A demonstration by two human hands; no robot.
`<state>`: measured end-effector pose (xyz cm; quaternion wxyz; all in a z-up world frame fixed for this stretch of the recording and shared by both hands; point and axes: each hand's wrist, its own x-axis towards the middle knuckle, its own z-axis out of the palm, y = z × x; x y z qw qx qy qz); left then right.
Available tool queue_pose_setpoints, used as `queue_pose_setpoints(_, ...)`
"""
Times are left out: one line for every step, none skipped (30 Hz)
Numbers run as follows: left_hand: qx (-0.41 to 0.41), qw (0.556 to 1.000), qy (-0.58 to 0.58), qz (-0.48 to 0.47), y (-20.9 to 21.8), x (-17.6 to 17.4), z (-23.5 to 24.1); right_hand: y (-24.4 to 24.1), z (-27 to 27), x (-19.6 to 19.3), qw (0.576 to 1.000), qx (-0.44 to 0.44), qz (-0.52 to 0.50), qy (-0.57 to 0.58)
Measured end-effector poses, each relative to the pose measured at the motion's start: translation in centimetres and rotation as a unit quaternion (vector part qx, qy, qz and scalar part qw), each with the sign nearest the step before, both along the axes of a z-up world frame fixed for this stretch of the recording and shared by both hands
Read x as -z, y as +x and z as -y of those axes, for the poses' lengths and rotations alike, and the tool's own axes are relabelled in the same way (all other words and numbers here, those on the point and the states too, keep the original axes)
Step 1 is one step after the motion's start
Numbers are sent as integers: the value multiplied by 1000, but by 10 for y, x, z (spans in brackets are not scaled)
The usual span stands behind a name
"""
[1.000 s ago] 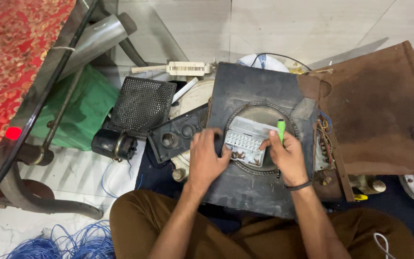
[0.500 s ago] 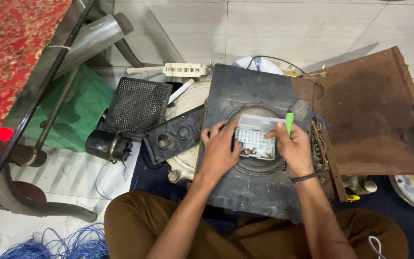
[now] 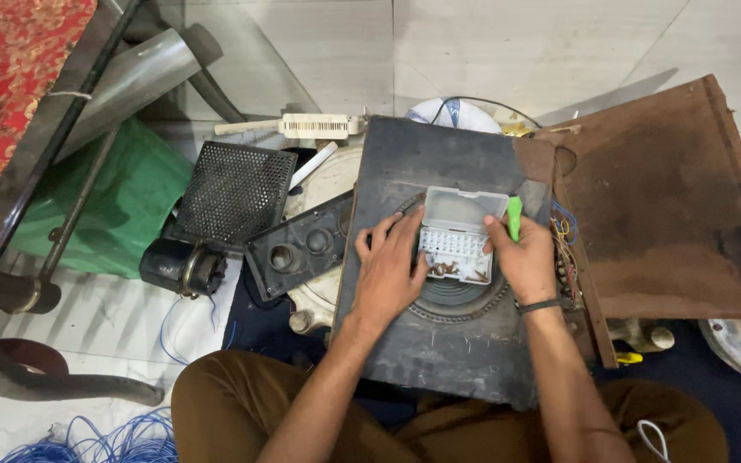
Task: The person sits on the floor and uses a green-handled screwdriver to manipulate small components inside a plastic case placed on a disassembled fan motor housing. They repeatedly pick up, adjust, and place small parts while working on the electronics.
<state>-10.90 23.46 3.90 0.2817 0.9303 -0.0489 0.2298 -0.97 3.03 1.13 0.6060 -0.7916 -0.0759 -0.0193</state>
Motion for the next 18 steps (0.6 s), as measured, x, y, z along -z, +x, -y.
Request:
queue_pose_setpoints(-5, 1000, -6, 2, -1, -1, 1, 1, -1, -1, 1000, 4, -2, -21)
queue_pose_setpoints(-8, 1000, -12, 5, -1, -1, 1, 1, -3, -2, 999, 9, -4, -42)
queue_pose_setpoints(-12, 1000, -17, 8, -1, -2, 1, 1, -4, -3, 998, 14, -6, -62)
queue_pose_setpoints(-19, 1000, -12, 11, -1, -2, 1, 1, -4, -4, 997, 18, 1, -81)
queue_pose_setpoints(-26, 1000, -6, 13, -1, -2, 1, 2, -5, -3, 995, 21, 7, -100)
queue_pose_setpoints(-33, 999, -1, 14, -1, -2, 1, 2, -5, -2, 993, 24, 13, -118)
queue_pose_setpoints(-36, 999, -1, 14, -1, -1, 1, 4, -5, -1, 996, 18, 20, -91)
queue_pose_setpoints(-40, 999, -2, 14, -2, 0, 1, 7, -5, 1, 998, 11, 28, -63)
queue_pose_setpoints(-43, 999, -2, 13, -3, 0, 2, 8, -4, 2, 999, 5, 35, -35)
queue_pose_setpoints(-41, 999, -6, 14, -3, 0, 1, 10, -2, 3, 1000, -12, 0, 13)
queue_pose_setpoints(-39, 999, -11, 15, -3, 0, 0, 11, 0, 3, 997, -30, -36, 61)
queue_pose_setpoints(-35, 999, -16, 15, -3, -1, 0, 11, 3, 3, 990, -46, -72, 108)
queue_pose_setpoints(-30, 999, -11, 21, -5, -1, 0, 9, 8, 2, 985, -60, -112, 119)
queue_pose_setpoints(-24, 999, -6, 29, -6, -1, -1, 7, 17, -1, 977, -73, -150, 130)
queue_pose_setpoints(-18, 999, -2, 37, -6, -1, -1, 5, 22, -4, 968, -86, -187, 141)
queue_pose_setpoints(-17, 999, 7, 43, -6, -1, -2, 4, 24, -7, 968, -80, -185, 148)
queue_pose_setpoints(-16, 999, 16, 48, -6, -1, -2, 2, 25, -9, 968, -75, -183, 156)
queue_pose_setpoints(-15, 998, 27, 53, -7, -1, -1, -1, 24, -11, 967, -69, -182, 165)
